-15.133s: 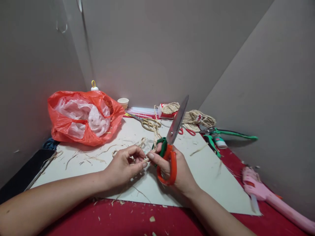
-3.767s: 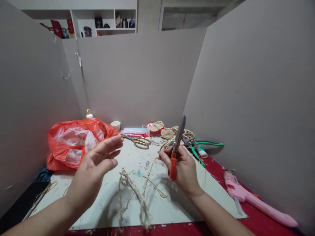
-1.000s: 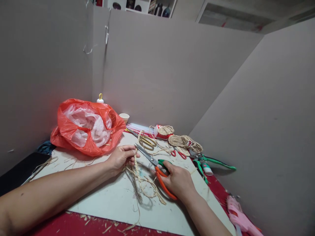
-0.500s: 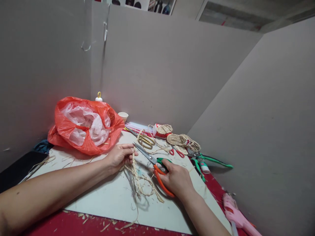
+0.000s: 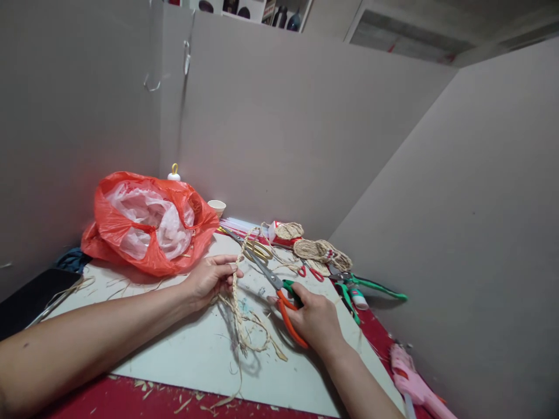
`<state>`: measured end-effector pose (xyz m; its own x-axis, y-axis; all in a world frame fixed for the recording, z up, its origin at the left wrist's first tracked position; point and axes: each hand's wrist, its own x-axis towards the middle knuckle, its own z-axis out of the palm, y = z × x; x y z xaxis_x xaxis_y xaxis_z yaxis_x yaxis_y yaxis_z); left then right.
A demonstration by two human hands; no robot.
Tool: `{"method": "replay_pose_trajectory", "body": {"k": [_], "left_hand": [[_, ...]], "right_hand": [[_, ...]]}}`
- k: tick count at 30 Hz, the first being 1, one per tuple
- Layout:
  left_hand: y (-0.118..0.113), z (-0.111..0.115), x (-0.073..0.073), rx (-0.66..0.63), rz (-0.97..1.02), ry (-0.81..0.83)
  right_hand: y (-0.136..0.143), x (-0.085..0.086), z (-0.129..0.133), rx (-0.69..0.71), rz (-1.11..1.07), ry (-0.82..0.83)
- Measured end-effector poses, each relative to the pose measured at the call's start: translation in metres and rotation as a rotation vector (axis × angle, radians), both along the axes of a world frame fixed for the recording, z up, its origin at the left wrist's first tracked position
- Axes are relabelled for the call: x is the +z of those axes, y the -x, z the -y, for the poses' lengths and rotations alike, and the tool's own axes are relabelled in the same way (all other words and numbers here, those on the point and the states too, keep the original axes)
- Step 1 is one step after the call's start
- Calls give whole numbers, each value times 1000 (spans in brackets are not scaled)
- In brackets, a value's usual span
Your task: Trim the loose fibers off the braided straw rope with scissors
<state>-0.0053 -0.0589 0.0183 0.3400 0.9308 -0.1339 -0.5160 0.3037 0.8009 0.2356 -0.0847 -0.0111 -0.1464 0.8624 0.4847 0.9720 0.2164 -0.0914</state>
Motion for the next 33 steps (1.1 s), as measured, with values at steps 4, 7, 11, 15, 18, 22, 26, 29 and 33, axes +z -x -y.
{"method": "replay_pose_trajectory", "body": {"k": [4,7,11,15,18,22,26,29,33], "left_hand": [[1,0,0,-15,0,-18],[1,0,2,-18,-5,-8],[2,-1,1,-33,-8,-8],[3,-2,-3,-68,-3,-36],[3,-3,-6,-85,4,-32],[3,-5,-8,-73,5,-31],[2,-5,-9,-86,-7,-47],[1,-2,-8,-100,-50,-55],[-3,5,-4,-89,-161,-137]], "right_hand": [[0,2,-1,-32,23,46],[2,3,-1,-43,62,79],[3,3,-1,-50,75,101],[1,1,-2,-54,86,86],[-1,-1,-2,-50,73,67],[-3,-2,-2,-39,-55,15],[1,4,1,23,-418,6],[11,10,8,114,-808,95],[32,19,20,170,-1231,198]]}}
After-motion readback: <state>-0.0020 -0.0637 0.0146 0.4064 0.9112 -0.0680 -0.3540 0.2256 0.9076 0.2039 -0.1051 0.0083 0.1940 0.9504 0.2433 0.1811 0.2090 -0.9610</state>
